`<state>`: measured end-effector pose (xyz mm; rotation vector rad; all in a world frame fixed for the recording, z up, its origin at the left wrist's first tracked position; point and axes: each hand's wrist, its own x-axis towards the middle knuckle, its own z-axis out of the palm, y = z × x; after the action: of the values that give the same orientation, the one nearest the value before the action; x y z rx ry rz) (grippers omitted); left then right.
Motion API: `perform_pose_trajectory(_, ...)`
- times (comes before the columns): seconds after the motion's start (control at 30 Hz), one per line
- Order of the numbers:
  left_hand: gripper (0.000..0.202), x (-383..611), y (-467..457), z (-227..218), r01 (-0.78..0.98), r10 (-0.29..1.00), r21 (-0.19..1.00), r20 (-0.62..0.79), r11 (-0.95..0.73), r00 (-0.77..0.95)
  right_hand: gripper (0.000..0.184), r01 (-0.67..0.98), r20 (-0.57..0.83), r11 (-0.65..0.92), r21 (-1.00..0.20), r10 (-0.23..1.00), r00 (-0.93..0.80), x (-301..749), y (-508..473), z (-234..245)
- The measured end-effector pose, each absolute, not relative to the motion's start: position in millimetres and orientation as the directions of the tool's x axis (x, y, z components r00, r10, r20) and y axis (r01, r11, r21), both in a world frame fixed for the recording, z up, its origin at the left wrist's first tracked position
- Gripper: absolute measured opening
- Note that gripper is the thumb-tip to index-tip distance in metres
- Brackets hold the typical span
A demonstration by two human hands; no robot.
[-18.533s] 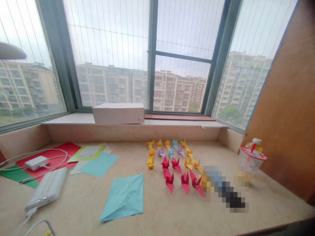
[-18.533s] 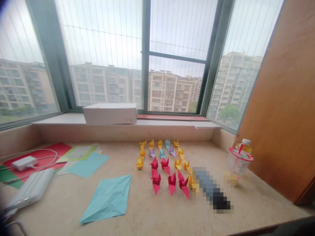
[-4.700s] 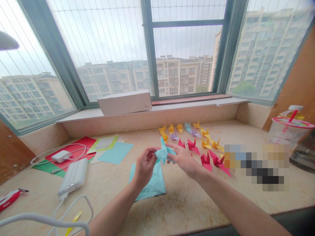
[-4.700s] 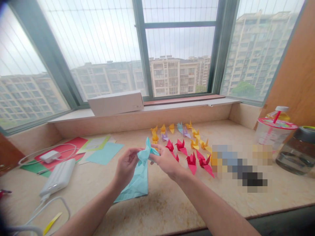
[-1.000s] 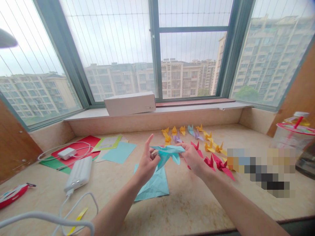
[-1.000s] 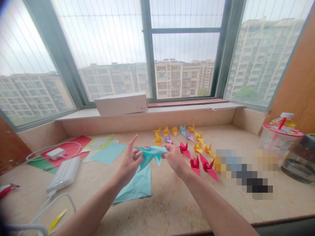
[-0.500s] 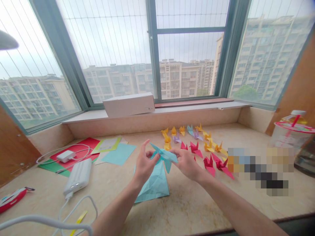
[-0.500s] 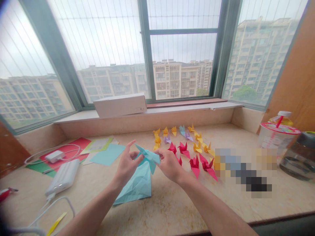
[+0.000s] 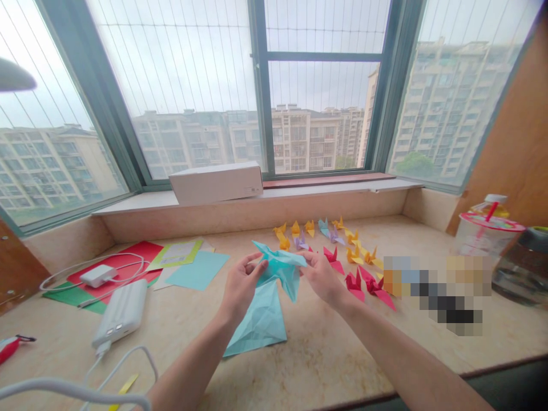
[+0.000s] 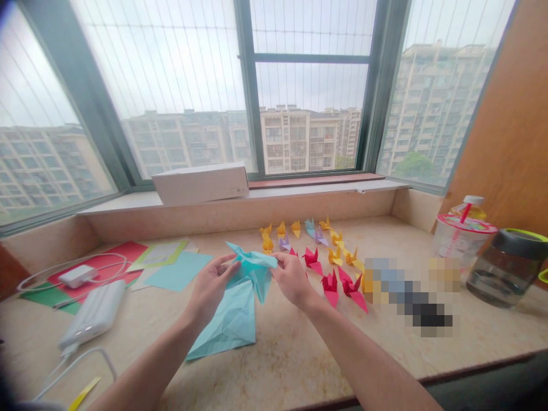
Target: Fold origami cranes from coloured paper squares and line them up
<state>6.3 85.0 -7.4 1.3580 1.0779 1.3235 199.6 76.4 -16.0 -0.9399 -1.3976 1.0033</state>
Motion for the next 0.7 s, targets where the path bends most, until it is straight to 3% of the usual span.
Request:
perform_pose_trajectory(0.23,0.04,8.2,83.6,-6.3,-0.094,0.974,0.973,0.218,-0.212,0.065,0.03,0.03,0.313,0.312,-0.95,0.95,0.025,202.1,78.1,-18.6)
perform_pose_trajectory(0.4,0.04,7.0,82.6,-4.3,-0.076,0.977,0.976,0.208,-0.204,0.053,0.027,0.261,0.407,0.39,-0.883,0.913,0.014,205.9,77.4,-22.8)
perform_pose_trajectory(0.7,0.031,9.0,86.8,-13.3,0.164,0.96,0.946,0.273,-0.279,0.061,0.026,0.357,0.498,0.479,-0.802,0.866,-0.044,208.2,70.6,-20.1)
